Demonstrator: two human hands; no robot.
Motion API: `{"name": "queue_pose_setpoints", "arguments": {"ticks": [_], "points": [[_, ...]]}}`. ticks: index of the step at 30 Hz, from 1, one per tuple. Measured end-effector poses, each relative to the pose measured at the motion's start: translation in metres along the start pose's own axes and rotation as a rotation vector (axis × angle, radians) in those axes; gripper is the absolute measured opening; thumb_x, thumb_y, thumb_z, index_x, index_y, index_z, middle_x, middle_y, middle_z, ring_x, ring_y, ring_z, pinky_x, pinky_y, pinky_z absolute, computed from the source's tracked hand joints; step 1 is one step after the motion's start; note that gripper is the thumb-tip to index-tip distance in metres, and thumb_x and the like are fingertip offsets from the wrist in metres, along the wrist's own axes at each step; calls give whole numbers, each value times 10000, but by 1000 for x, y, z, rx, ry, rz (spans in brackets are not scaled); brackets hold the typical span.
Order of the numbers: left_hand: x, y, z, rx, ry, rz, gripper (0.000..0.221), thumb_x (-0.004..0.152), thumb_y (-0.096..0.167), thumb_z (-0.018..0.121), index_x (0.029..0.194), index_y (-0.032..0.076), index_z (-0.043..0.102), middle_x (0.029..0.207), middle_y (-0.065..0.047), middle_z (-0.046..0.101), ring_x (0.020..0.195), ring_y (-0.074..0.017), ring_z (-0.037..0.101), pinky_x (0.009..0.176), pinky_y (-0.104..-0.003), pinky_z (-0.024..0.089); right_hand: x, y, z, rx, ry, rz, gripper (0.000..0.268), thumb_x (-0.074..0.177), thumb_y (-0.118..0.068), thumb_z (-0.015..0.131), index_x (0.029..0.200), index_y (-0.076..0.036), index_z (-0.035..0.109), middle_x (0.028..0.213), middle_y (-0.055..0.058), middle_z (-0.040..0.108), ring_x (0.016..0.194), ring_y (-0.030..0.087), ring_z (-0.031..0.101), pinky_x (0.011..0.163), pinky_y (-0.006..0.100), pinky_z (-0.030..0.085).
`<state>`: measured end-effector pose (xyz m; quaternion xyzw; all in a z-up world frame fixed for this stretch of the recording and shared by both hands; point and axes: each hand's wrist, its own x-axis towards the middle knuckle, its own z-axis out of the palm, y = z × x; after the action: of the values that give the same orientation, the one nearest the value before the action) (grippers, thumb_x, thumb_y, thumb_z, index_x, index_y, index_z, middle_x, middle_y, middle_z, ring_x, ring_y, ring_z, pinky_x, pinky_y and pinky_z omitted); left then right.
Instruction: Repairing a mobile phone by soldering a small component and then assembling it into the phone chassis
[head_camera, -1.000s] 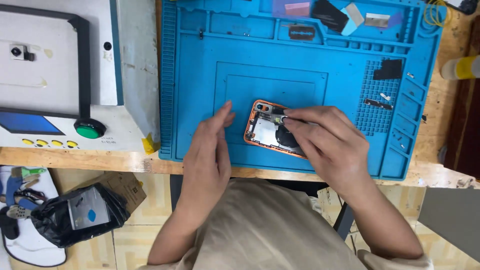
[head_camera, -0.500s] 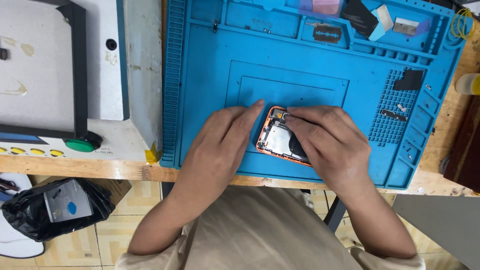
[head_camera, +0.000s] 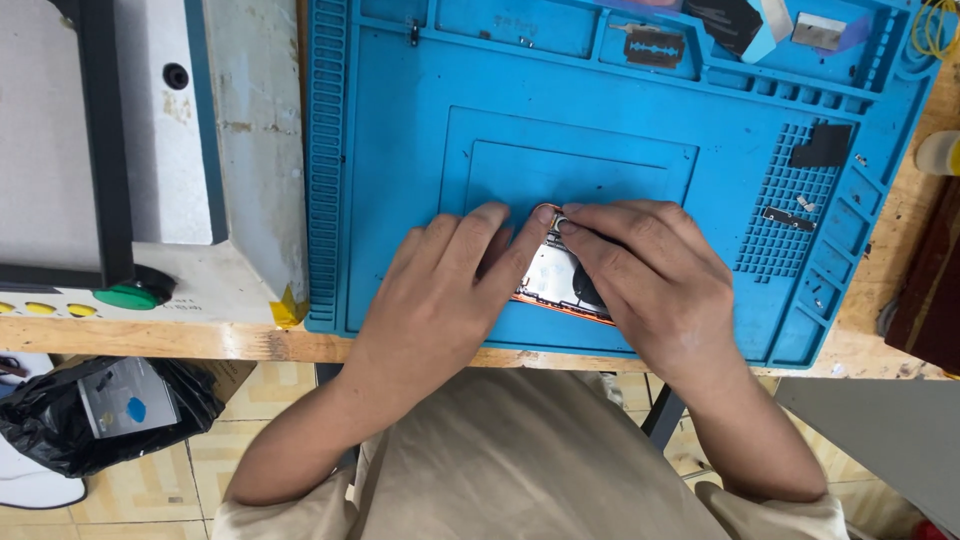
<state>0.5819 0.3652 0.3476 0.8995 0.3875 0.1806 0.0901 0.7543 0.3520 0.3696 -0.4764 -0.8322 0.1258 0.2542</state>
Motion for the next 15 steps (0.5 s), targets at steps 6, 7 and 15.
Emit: {"name": "queue_pose_setpoints", "arguments": {"ticks": [6,7,15], "points": [[0,-3,-2,151,-3,82,294,915,97,464,1205,92,421,994,-93,489,724,-180,471,595,-282,415,1,-1,-1,-6,-5,2,92,825,-1,557,898,44,593,956,168,574,827,292,555,741,339,462],[-1,-3,-2,190,-8,95,297,916,107,456,1210,98,423,1002,-80,494,725,-172,465,594,-272,417,1,-1,-1,0,-7,4,98,831,-6,546,901,43,593,955,168,574,826,294,554,740,340,460],[-2,-3,-1,245,-40,130,324,921,120,434,1239,86,379,1048,-75,494,756,-171,460,608,-263,420,-3,0,-4,59,-15,18,128,841,3,509,918,58,594,975,180,572,859,303,562,774,344,463]]}}
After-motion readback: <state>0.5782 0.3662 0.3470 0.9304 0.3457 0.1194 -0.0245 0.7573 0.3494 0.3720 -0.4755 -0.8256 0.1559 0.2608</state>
